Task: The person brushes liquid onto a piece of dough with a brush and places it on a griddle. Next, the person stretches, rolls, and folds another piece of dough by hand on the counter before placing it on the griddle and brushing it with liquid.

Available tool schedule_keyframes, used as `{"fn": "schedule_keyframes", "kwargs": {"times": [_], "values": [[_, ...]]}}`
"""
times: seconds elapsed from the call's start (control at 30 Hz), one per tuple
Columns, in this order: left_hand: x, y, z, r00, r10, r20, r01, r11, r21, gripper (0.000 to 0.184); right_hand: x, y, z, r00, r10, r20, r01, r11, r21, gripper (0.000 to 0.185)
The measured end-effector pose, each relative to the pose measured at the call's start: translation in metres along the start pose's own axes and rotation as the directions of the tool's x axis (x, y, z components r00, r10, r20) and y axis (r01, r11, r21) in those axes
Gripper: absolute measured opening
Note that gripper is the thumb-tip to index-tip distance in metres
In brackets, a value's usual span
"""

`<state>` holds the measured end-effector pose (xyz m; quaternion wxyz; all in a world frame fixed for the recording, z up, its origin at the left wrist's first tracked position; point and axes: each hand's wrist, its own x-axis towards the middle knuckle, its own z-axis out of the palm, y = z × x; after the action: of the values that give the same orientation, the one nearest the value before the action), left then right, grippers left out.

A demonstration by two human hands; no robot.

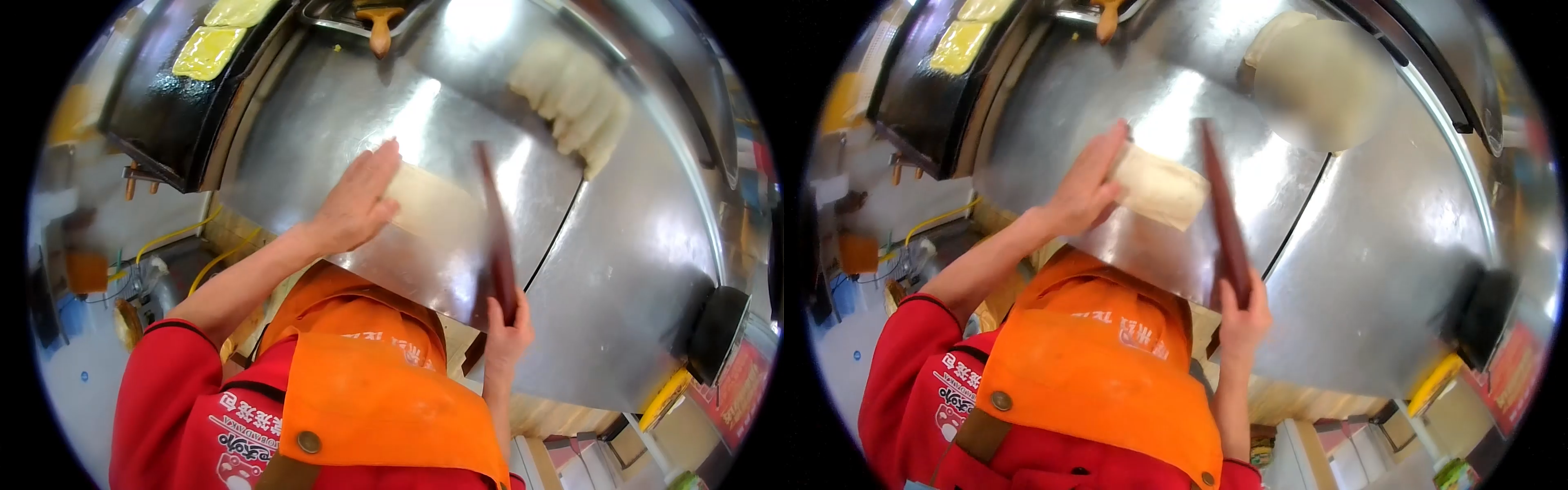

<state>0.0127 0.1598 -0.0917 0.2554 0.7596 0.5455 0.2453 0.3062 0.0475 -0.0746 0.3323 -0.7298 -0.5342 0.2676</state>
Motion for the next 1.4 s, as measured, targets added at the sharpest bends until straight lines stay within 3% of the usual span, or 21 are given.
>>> {"fn": "schedule_keyframes", "kwargs": {"times": [0.03, 0.1, 0.13, 0.2, 0.23, 0.3, 0.4, 0.57, 0.67, 0.8, 0.87, 1.0, 1.07, 1.2, 1.27, 1.4], "values": [[-0.002, -0.001, -0.001, 0.992, -0.082, -0.093, 0.069, 0.989, -0.133, 0.068, 0.008, -0.007, 0.002, 0.987, -0.137, 0.082, 0.143, 0.988, -0.065, 0.038], [0.000, 0.007, -0.029, 0.980, 0.051, -0.191, -0.039, 0.997, 0.061, 0.069, 0.029, -0.017, 0.010, 0.886, -0.431, 0.170, 0.455, 0.880, -0.140, 0.045], [0.002, 0.012, -0.042, 0.965, 0.120, -0.233, -0.083, 0.983, 0.162, 0.069, 0.037, -0.024, 0.010, 0.852, -0.468, 0.233, 0.508, 0.846, -0.161, 0.047], [0.006, 0.021, -0.051, 0.979, 0.180, -0.094, -0.136, 0.926, 0.352, 0.068, 0.052, -0.040, 0.010, 0.766, -0.530, 0.364, 0.617, 0.765, -0.184, 0.051], [0.007, 0.021, -0.052, 0.980, 0.197, -0.019, -0.169, 0.884, 0.436, 0.068, 0.057, -0.042, 0.018, 0.788, -0.497, 0.362, 0.598, 0.758, -0.261, 0.051], [-0.001, 0.000, -0.025, 0.993, 0.117, -0.003, -0.107, 0.918, 0.382, 0.066, 0.068, -0.044, 0.032, 0.830, -0.432, 0.354, 0.553, 0.724, -0.413, 0.052], [0.014, -0.009, -0.018, 0.998, 0.046, -0.035, -0.031, 0.939, 0.341, 0.063, 0.094, -0.047, 0.050, 0.879, -0.385, 0.281, 0.476, 0.733, -0.485, 0.053], [0.073, -0.030, -0.014, 0.992, 0.025, -0.125, 0.014, 0.953, 0.301, 0.064, 0.145, -0.051, 0.066, 0.900, -0.388, 0.196, 0.432, 0.745, -0.508, 0.056], [0.041, -0.025, -0.018, 0.994, 0.072, -0.087, -0.037, 0.933, 0.358, 0.064, 0.115, -0.047, 0.064, 0.896, -0.384, 0.222, 0.441, 0.725, -0.530, 0.059], [0.001, -0.024, -0.017, 0.997, 0.080, -0.010, -0.073, 0.952, 0.297, 0.064, 0.067, -0.050, 0.057, 0.885, -0.341, 0.316, 0.462, 0.713, -0.527, 0.057], [0.015, -0.026, -0.017, 0.999, 0.044, 0.011, -0.045, 0.951, 0.305, 0.064, 0.095, -0.052, 0.065, 0.905, -0.342, 0.255, 0.425, 0.766, -0.482, 0.055], [0.072, -0.038, -0.017, 0.992, 0.033, -0.122, 0.011, 0.939, 0.343, 0.065, 0.160, -0.072, 0.081, 0.916, -0.380, 0.129, 0.389, 0.764, -0.514, 0.053], [0.079, -0.037, -0.019, 0.989, 0.020, -0.149, 0.034, 0.936, 0.349, 0.066, 0.146, -0.065, 0.079, 0.908, -0.388, 0.159, 0.410, 0.739, -0.534, 0.053], [0.025, -0.039, -0.015, 0.994, 0.105, -0.016, -0.092, 0.921, 0.379, 0.061, 0.076, -0.059, 0.066, 0.901, -0.303, 0.310, 0.428, 0.739, -0.520, 0.053], [0.021, -0.037, -0.020, 0.992, 0.114, 0.055, -0.126, 0.907, 0.401, 0.060, 0.091, -0.055, 0.072, 0.900, -0.338, 0.276, 0.432, 0.773, -0.465, 0.054], [0.104, -0.048, -0.019, 0.996, 0.002, -0.088, 0.026, 0.951, 0.309, 0.061, 0.177, -0.075, 0.087, 0.926, -0.366, 0.091, 0.363, 0.800, -0.477, 0.056]]}}
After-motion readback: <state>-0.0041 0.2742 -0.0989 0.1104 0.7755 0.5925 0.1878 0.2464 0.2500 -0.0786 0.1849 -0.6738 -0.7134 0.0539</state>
